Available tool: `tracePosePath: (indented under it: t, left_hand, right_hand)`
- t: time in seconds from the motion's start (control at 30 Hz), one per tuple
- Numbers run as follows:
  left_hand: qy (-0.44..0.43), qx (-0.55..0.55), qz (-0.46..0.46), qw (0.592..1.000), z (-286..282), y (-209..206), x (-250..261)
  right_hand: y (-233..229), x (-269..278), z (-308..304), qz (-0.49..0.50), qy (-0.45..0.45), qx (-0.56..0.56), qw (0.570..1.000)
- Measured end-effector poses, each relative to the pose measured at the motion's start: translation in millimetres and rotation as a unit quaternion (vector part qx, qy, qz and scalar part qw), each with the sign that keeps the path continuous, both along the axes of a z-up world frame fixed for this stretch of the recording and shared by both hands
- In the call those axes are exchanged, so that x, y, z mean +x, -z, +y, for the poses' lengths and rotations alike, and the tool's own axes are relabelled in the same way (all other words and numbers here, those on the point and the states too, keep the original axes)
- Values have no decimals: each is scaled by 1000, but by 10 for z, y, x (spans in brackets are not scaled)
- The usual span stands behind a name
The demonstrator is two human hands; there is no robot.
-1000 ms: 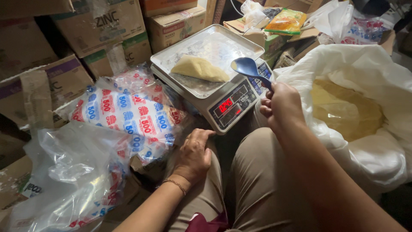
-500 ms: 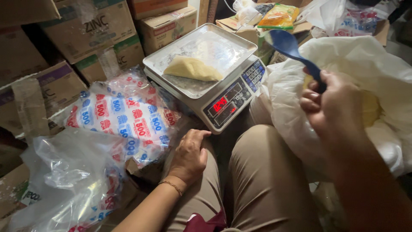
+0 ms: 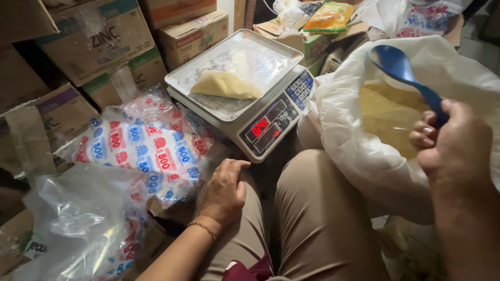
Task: The person scoops a yellow powder from a large sack into small plastic bags, weighs each bag on a digital scale, adjusts the amount as needed, ties the bags, and places them on the floor. The process is repeated multiple times.
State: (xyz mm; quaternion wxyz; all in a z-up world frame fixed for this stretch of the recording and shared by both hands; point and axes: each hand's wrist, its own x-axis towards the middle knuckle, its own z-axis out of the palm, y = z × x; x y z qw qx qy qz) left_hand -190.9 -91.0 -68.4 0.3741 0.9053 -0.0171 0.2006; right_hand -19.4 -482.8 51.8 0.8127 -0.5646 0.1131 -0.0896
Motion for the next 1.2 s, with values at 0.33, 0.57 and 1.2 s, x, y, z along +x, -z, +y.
tracePosePath:
  t: [0.33, 0.57, 1.2]
  left_hand:
    - [-11, -4, 22, 1000, -11, 8, 5]
    - [-10, -1, 26, 1000, -18, -24, 8]
    - [34, 251, 13, 967, 130, -915, 1638]
  right_hand:
    - [145, -123, -243, 20, 92, -132, 987]
    - [318, -95, 46, 57, -5, -219, 974]
    - [-374, -824, 1075, -270, -11, -479, 835]
